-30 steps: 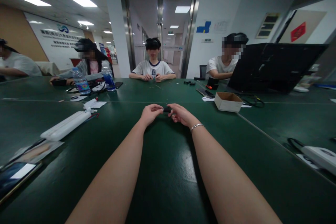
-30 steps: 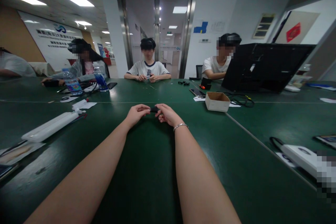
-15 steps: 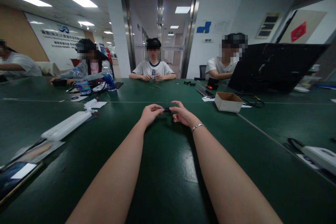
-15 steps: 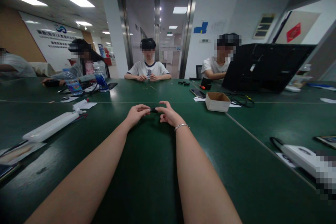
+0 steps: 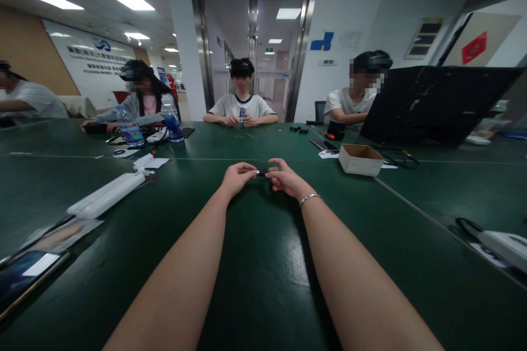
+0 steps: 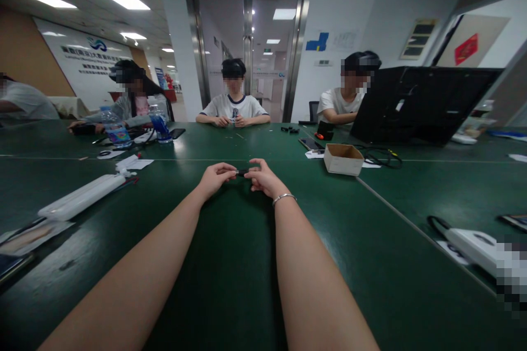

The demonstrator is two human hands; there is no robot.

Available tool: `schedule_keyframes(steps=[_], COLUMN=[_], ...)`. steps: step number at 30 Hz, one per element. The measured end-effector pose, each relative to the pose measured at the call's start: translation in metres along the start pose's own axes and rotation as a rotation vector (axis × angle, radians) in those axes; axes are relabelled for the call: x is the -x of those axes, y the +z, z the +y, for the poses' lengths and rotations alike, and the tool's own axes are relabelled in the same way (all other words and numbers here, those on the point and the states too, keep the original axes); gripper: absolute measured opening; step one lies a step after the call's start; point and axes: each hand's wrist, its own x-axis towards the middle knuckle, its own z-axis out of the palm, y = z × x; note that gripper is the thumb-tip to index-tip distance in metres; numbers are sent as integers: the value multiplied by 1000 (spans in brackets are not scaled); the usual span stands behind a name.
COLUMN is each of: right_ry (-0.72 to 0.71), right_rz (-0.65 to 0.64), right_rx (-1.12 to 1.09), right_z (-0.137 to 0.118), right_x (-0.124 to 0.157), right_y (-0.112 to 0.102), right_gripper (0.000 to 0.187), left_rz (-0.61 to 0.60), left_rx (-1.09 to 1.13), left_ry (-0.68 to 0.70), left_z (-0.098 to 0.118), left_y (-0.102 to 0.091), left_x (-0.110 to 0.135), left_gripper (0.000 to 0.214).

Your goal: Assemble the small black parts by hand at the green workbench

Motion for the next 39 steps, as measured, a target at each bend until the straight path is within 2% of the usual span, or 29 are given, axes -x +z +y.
schedule_keyframes(steps=[2,5,7,11,16,17,20,21,22,25,28,30,36,39], right_ry=[-11,51,41,-19,58,39,-11,-1,21,68,53,31,-18,-20], right_rz=[-1,5,-1,-39,-43,-45,-59,-58,-52,-44,-55,-61,-131,-122], right_rx=[-23,-21,-18,-83,-41,-30,-65,-83,-91,-49,9,-10,-136,-154], right_z=[0,1,1,0,0,1,0,0,-1,-3,-2,0,6,7], right_x=[0,0,1,3,1,1,2,3,4,4,3,4,6,5], right_y=[0,-1,-2,-2,-1,-1,-2,-2,-1,1,3,2,-6,-7], right_gripper=[57,40,34,60,26,28,53,56,52,22,10,9,22,22], left_rz=[8,4,3,33,35,39,54,54,52,51,61,59,-6,-41], left_rx=[-11,-12,-8,-5,-3,0,3,2,1,-6,-20,-41,-241,-225], left_ry=[-1,-4,-6,-19,-28,-28,-32,-34,-35,-34,-34,-36,-31,-21], left_z=[1,2,2,1,-1,-1,-2,-2,-2,-1,-3,-6,-16,-15], left_y=[0,0,-1,0,0,0,0,0,0,0,0,1,4,6], left_x=[1,1,1,0,-2,-2,-2,-2,-2,-2,-3,-4,-3,0], left_gripper=[22,21,22,23,24,24,22,22,22,20,23,27,51,47])
